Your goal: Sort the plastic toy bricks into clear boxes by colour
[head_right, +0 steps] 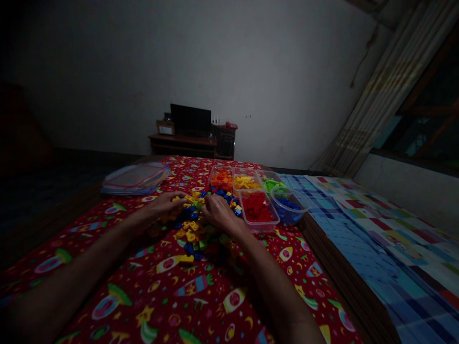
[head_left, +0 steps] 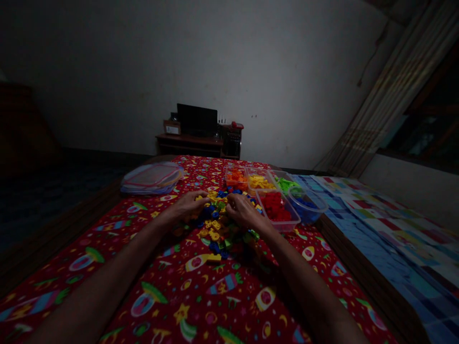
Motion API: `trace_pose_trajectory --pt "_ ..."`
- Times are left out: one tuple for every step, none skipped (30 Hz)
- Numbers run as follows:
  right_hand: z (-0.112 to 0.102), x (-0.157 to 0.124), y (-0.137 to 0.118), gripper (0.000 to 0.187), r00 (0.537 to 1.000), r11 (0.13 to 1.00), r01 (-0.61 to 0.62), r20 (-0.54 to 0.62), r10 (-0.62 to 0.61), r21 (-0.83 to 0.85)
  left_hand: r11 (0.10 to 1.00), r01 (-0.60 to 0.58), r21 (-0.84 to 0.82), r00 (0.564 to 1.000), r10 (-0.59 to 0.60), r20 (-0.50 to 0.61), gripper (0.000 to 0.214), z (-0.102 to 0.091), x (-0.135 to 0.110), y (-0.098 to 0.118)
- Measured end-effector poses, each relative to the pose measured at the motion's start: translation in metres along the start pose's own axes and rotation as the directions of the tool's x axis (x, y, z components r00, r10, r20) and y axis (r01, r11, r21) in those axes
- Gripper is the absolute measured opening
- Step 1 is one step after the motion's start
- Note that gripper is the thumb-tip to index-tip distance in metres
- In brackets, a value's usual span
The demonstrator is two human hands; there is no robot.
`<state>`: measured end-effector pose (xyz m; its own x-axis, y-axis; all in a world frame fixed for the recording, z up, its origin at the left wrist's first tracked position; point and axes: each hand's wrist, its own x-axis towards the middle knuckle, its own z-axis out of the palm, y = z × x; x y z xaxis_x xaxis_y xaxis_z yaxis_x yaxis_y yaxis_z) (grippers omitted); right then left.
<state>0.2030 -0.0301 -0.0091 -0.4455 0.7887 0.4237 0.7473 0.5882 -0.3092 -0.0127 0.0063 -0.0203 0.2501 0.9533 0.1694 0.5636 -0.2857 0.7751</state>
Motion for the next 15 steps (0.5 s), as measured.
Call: trace_pose_trajectory --pt "0.000 0.002 0.000 0.013 0.999 0.999 -0.032 -0.022 0.032 0.036 0.998 0.015 -0.056 0.998 -0.012 0.060 0.043 0.001 -0.002 0.004" --pt "0.000 0.004 0.001 0.015 0.998 0.995 -0.054 -0.035 0.057 0.082 0.994 0.020 -0.104 0.993 -0.007 0.118 0.045 0.003 -0.005 0.007" --pt "0.001 0.005 0.001 0.018 0.997 0.989 -0.067 -0.040 0.073 0.134 0.989 0.018 -0.144 0.986 0.006 0.164 0.046 0.005 -0.008 0.010" --pt "0.003 0.006 0.000 0.022 0.996 0.980 -0.072 -0.040 0.081 0.186 0.984 0.010 -0.178 0.980 0.025 0.195 0.047 0.008 -0.010 0.013" --pt "0.004 0.006 0.000 0.026 0.996 0.971 -0.067 -0.038 0.077 0.230 0.978 0.004 -0.207 0.976 0.041 0.212 0.048 0.011 -0.011 0.015" --pt "0.006 0.006 -0.002 0.030 0.998 0.963 -0.048 -0.030 0.058 0.264 0.971 -0.001 -0.239 0.974 0.055 0.219 0.048 0.015 -0.012 0.017" --pt "0.007 0.005 -0.003 0.032 1.000 0.958 -0.020 -0.016 0.026 0.286 0.961 0.003 -0.277 0.973 0.060 0.221 0.050 0.019 -0.011 0.017" --pt "0.009 0.004 -0.005 0.033 1.000 0.955 0.012 0.001 -0.013 0.295 0.948 0.013 -0.317 0.976 0.057 0.212 0.051 0.024 -0.011 0.017" --pt "0.010 0.002 -0.007 0.035 0.999 0.955 0.038 0.017 -0.045 0.296 0.935 0.026 -0.354 0.981 0.045 0.190 0.053 0.028 -0.010 0.016" --pt "0.011 0.001 -0.008 0.037 0.997 0.955 0.054 0.034 -0.067 0.291 0.923 0.039 -0.384 0.987 0.026 0.161 0.054 0.033 -0.009 0.015" --pt "0.011 0.000 -0.010 0.039 0.996 0.957 0.060 0.050 -0.077 0.285 0.911 0.055 -0.408 0.991 -0.001 0.132 0.055 0.037 -0.008 0.013" --pt "0.011 -0.001 -0.011 0.040 0.995 0.959 0.057 0.060 -0.077 0.277 0.899 0.069 -0.432 0.994 -0.024 0.110 0.056 0.040 -0.007 0.013" --pt "0.011 -0.001 -0.011 0.039 0.996 0.962 0.050 0.060 -0.069 0.268 0.886 0.083 -0.457 0.994 -0.043 0.097 0.057 0.043 -0.007 0.013" --pt "0.010 -0.001 -0.011 0.038 0.997 0.964 0.043 0.050 -0.058 0.262 0.870 0.095 -0.483 0.994 -0.058 0.092 0.057 0.044 -0.006 0.014" --pt "0.009 -0.001 -0.010 0.036 0.999 0.966 0.034 0.031 -0.043 0.258 0.853 0.111 -0.510 0.993 -0.072 0.095 0.059 0.045 -0.006 0.015"
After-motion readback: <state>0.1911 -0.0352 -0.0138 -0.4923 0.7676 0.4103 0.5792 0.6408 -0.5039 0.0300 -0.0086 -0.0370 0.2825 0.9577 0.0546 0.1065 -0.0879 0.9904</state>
